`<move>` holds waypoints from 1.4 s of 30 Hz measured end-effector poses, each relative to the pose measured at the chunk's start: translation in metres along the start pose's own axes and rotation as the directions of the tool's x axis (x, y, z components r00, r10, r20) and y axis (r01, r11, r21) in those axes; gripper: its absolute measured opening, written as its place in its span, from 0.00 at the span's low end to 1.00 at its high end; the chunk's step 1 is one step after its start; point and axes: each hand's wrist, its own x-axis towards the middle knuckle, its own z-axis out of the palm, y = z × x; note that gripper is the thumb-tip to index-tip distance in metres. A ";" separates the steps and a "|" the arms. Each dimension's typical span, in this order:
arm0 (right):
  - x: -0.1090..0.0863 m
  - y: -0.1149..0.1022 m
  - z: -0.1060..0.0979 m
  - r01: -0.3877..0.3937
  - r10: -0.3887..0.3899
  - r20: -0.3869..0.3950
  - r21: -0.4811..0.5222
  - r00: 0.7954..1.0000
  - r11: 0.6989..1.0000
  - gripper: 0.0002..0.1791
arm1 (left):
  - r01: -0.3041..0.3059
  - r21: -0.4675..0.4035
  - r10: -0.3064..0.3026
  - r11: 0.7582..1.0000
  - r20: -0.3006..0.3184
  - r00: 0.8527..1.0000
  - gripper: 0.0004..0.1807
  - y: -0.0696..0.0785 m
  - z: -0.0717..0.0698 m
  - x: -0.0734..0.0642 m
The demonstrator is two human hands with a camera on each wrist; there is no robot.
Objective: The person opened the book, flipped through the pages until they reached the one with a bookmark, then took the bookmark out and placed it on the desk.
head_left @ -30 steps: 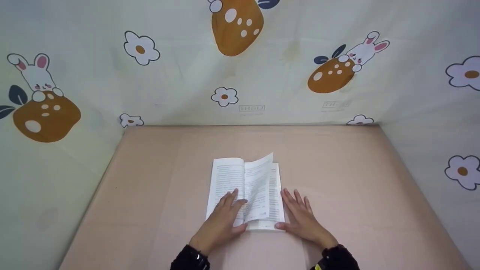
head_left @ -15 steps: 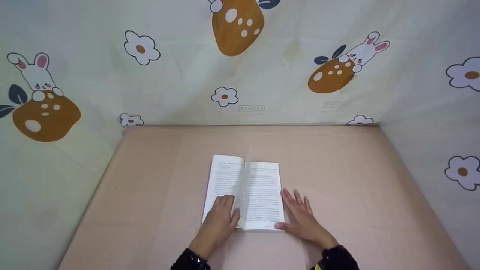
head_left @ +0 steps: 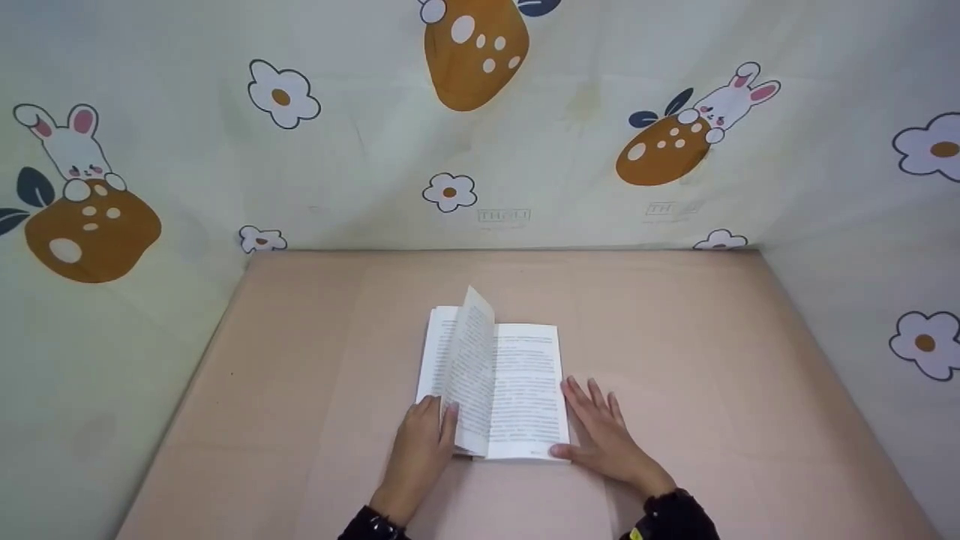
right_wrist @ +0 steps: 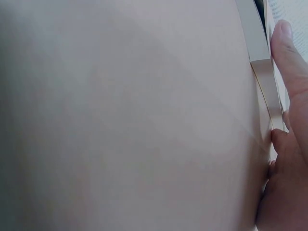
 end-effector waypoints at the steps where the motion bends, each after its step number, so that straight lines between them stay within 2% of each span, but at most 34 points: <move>1: 0.000 0.000 0.000 0.000 0.000 0.001 0.000 1.000 1.000 0.52 | 0.014 -0.003 -0.014 1.000 -0.004 1.000 0.21 -0.001 0.000 0.000; 9: 0.000 -0.001 -0.001 -0.024 0.024 0.015 0.023 1.000 0.999 0.52 | 0.061 0.001 -0.061 0.998 -0.029 0.998 0.18 -0.009 -0.002 0.000; 13: 0.000 -0.001 0.000 -0.027 0.026 0.010 0.025 1.000 0.999 0.52 | 0.098 0.024 -0.098 0.995 -0.006 0.995 0.17 -0.011 -0.002 0.001; 17: 0.000 0.000 0.001 -0.020 0.020 0.000 0.017 1.000 1.000 0.52 | 0.117 0.080 -0.118 0.990 0.006 0.993 0.16 -0.012 -0.003 0.000; 20: 0.000 -0.001 0.002 -0.018 0.018 -0.007 0.016 1.000 1.000 0.52 | 0.108 0.149 -0.109 0.983 -0.001 0.994 0.15 -0.012 -0.004 0.000; 24: 0.000 -0.002 0.001 -0.019 0.020 -0.012 0.018 1.000 1.000 0.51 | 0.077 0.258 -0.078 0.963 -0.005 0.997 0.15 -0.012 -0.004 0.001; 29: 0.000 -0.003 0.001 -0.024 0.024 0.002 0.019 1.000 1.000 0.52 | 0.037 0.410 -0.062 0.911 0.047 0.997 0.14 -0.012 -0.002 0.002; 32: 0.000 -0.003 0.000 -0.020 0.020 0.003 0.013 1.000 1.000 0.52 | 0.028 0.448 -0.057 0.894 0.052 0.997 0.13 -0.013 -0.001 0.003; 37: 0.000 -0.002 0.000 -0.018 0.018 0.000 -0.011 1.000 1.000 0.52 | 0.046 0.416 -0.055 0.908 0.010 0.998 0.17 -0.011 -0.001 0.006; 42: 0.000 -0.001 0.002 -0.026 0.026 0.002 -0.028 1.000 0.999 0.52 | 0.058 0.376 -0.059 0.925 -0.007 0.998 0.32 -0.008 0.001 0.008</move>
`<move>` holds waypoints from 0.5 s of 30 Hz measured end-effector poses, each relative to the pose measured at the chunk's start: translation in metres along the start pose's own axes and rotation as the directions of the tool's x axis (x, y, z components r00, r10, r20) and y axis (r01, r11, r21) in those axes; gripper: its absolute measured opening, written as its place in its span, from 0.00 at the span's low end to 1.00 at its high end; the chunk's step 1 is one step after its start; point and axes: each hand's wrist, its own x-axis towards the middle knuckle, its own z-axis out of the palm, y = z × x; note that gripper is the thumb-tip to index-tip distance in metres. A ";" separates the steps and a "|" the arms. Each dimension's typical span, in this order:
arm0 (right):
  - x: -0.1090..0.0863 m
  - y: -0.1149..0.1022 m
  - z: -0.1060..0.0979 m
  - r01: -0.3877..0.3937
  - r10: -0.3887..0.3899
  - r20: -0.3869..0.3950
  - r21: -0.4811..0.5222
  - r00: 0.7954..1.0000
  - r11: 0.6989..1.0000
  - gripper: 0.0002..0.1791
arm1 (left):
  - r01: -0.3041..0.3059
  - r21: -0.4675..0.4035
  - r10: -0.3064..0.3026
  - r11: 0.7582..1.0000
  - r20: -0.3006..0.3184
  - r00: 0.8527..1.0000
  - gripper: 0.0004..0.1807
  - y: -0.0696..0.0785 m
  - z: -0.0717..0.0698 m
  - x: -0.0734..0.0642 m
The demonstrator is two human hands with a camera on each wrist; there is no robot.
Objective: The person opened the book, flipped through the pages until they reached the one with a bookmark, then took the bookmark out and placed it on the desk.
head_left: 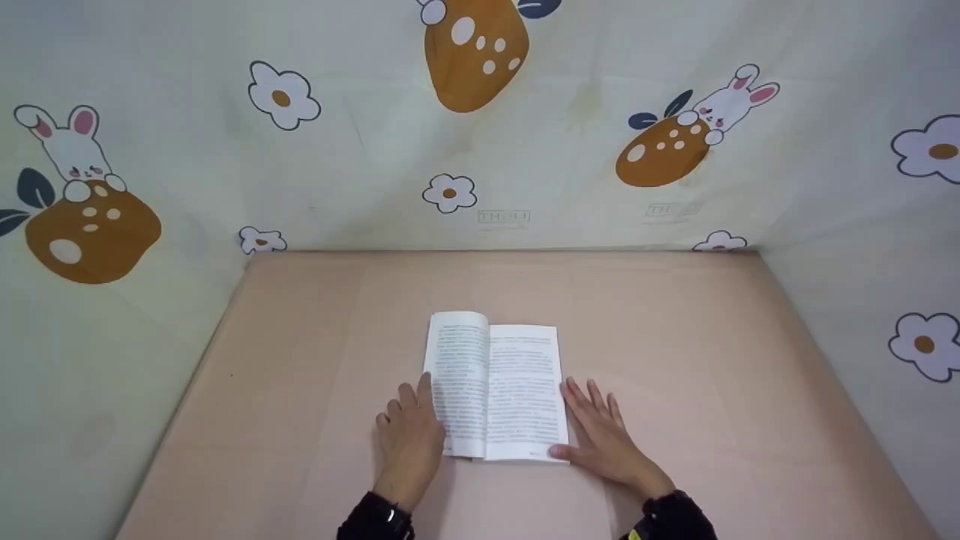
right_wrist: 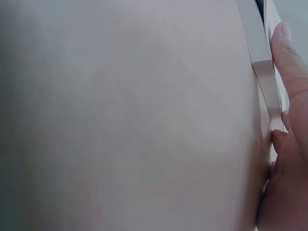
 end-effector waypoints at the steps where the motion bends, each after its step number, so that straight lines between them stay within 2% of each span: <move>1: 0.000 0.000 0.000 0.001 -0.001 0.000 -0.002 1.000 1.000 0.52 | 0.000 -0.004 0.000 1.000 0.005 1.000 0.34 0.001 0.000 0.000; 4: 0.000 0.000 0.000 0.004 -0.004 -0.004 -0.004 1.000 1.000 0.52 | -0.042 -0.007 0.042 0.999 0.015 0.999 0.40 0.003 0.001 0.002; 7: 0.000 0.000 0.001 0.003 -0.003 -0.006 -0.002 1.000 1.000 0.52 | -0.155 0.005 0.155 0.988 -0.002 0.988 0.46 0.006 0.004 0.001; 9: 0.000 0.000 0.001 -0.005 0.005 -0.004 -0.003 1.000 1.000 0.52 | -0.248 0.020 0.248 0.969 -0.018 0.969 0.49 0.007 0.005 0.000; 11: 0.000 -0.001 0.001 -0.009 0.009 -0.005 -0.002 1.000 1.000 0.52 | -0.333 0.043 0.334 0.942 -0.021 0.942 0.49 0.008 0.007 -0.001; 13: 0.001 -0.001 0.001 -0.009 0.009 -0.009 0.003 1.000 1.000 0.52 | -0.398 0.043 0.399 0.916 -0.003 0.917 0.48 0.009 0.007 -0.001; 15: 0.001 -0.001 0.001 -0.006 0.007 -0.010 0.004 1.000 1.000 0.52 | -0.439 0.022 0.438 0.898 0.037 0.898 0.45 0.012 0.007 -0.001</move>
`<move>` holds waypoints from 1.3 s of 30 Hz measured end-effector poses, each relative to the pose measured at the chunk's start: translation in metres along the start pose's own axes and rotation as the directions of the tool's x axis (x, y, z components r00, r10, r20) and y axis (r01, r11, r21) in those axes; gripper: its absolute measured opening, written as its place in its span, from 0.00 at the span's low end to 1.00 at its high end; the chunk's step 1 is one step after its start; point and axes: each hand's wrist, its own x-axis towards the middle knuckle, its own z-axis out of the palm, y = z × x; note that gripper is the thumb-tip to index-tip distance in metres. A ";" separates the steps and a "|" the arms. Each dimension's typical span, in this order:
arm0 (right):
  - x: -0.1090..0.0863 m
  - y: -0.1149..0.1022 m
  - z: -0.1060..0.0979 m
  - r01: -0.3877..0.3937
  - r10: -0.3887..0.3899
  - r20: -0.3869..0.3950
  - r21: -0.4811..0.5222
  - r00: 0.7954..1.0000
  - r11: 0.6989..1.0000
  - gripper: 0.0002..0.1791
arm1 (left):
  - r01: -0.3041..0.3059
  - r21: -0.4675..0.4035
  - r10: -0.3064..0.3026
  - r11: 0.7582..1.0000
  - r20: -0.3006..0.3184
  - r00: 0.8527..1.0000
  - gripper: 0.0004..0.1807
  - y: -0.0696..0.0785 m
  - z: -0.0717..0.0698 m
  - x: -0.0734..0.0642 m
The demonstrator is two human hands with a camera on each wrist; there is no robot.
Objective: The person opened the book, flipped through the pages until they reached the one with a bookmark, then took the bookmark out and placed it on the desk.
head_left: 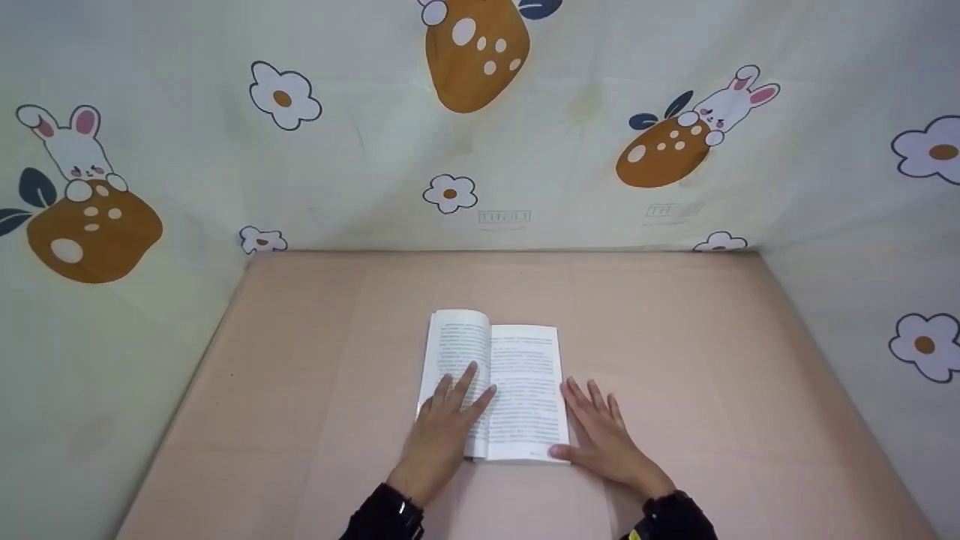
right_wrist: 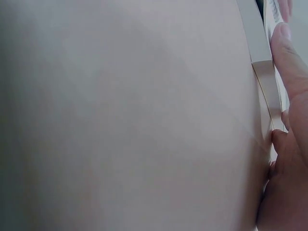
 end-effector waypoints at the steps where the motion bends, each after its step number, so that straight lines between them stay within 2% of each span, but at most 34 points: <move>1: 0.000 0.000 0.000 0.002 -0.002 -0.001 0.003 1.000 1.000 0.52 | -0.012 -0.015 0.013 1.000 0.019 1.000 0.42 0.001 0.000 0.001; 5: 0.000 0.000 0.000 0.006 -0.006 -0.001 -0.001 1.000 1.000 0.52 | -0.018 -0.072 0.024 0.997 0.087 0.996 0.36 0.007 -0.003 0.004; 12: -0.001 -0.001 0.000 0.020 -0.020 -0.008 0.008 1.000 1.000 0.51 | 0.024 -0.087 -0.013 0.996 0.124 0.992 0.34 0.015 -0.005 0.008; 16: 0.000 0.000 0.000 0.019 -0.019 -0.012 -0.002 1.000 1.000 0.51 | 0.050 -0.101 -0.038 0.994 0.118 0.992 0.27 0.016 -0.005 0.009; 20: 0.000 0.000 -0.001 0.005 -0.005 -0.005 -0.005 1.000 1.000 0.52 | 0.049 -0.090 -0.042 0.995 0.081 0.996 0.19 0.017 -0.002 0.010; 23: 0.001 0.001 -0.001 0.011 -0.011 -0.005 0.004 1.000 1.000 0.52 | 0.043 -0.084 -0.037 0.996 0.071 0.997 0.22 0.017 0.001 0.010; 29: 0.001 0.002 -0.001 0.015 -0.015 -0.007 0.015 1.000 1.000 0.53 | 0.040 -0.070 -0.031 0.997 0.118 0.993 0.33 0.017 0.003 0.010; 39: 0.000 0.001 -0.004 0.007 -0.008 0.018 0.053 1.000 0.999 0.55 | 0.008 -0.027 -0.004 1.000 0.136 0.991 0.38 0.019 0.001 0.009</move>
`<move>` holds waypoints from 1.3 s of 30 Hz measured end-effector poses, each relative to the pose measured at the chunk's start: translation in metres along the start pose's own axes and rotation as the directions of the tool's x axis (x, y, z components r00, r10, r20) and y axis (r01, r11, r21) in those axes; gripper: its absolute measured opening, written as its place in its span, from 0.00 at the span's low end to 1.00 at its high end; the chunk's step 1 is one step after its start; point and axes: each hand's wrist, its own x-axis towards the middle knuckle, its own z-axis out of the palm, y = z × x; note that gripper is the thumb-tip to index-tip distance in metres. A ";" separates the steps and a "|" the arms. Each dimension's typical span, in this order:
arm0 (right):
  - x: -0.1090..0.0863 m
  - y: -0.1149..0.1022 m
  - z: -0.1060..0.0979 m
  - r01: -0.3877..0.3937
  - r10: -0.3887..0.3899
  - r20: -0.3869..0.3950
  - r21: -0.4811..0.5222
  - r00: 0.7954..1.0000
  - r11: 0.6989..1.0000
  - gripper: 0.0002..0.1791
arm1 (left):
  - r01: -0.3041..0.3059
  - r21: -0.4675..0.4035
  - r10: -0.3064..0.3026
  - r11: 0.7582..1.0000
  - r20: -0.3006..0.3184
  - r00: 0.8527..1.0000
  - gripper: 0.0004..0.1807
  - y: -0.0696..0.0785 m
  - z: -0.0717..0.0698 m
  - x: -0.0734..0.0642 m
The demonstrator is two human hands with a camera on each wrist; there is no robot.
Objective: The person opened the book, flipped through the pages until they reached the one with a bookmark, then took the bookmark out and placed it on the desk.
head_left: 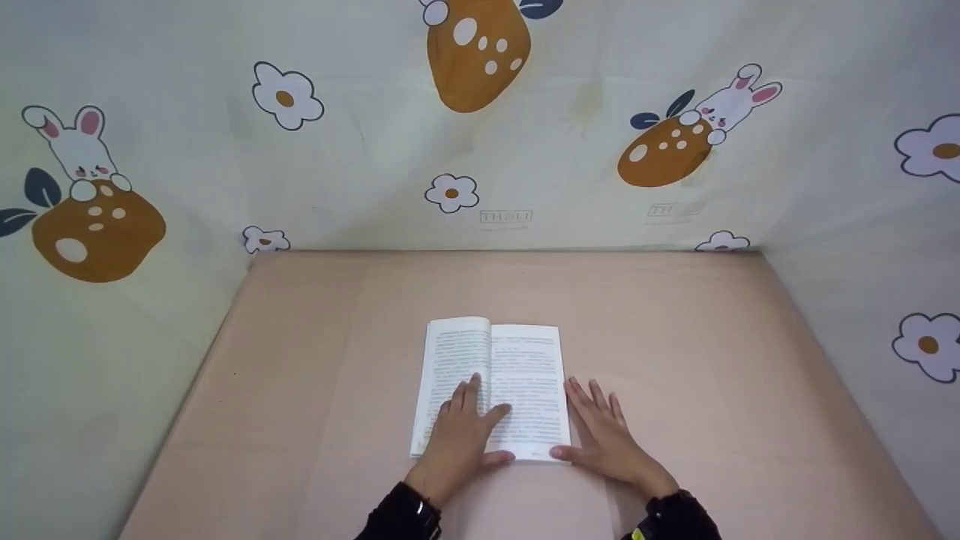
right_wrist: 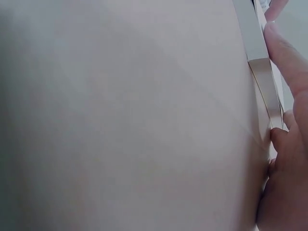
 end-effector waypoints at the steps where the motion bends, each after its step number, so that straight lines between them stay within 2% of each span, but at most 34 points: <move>1: 0.000 -0.001 -0.001 -0.007 0.007 0.010 0.003 1.000 1.000 0.55 | -0.001 0.005 0.001 1.000 -0.002 1.000 0.38 0.000 0.000 0.000; 5: -0.001 -0.001 -0.003 -0.023 0.022 0.038 0.023 0.999 0.999 0.54 | -0.005 0.019 0.006 1.000 -0.014 1.000 0.39 0.001 -0.001 -0.001; 14: -0.002 0.001 -0.003 0.019 -0.020 0.024 0.054 0.999 0.998 0.50 | 0.001 0.039 0.000 0.999 -0.014 1.000 0.39 0.003 0.000 0.002; 28: -0.001 0.001 -0.003 0.008 -0.010 0.026 0.051 1.000 0.999 0.50 | -0.008 0.017 0.008 1.000 -0.017 1.000 0.41 0.002 0.000 0.000; 39: -0.002 0.000 -0.003 0.020 -0.020 0.010 0.047 1.000 0.999 0.51 | -0.016 0.044 0.017 0.999 -0.018 1.000 0.42 0.002 0.000 0.001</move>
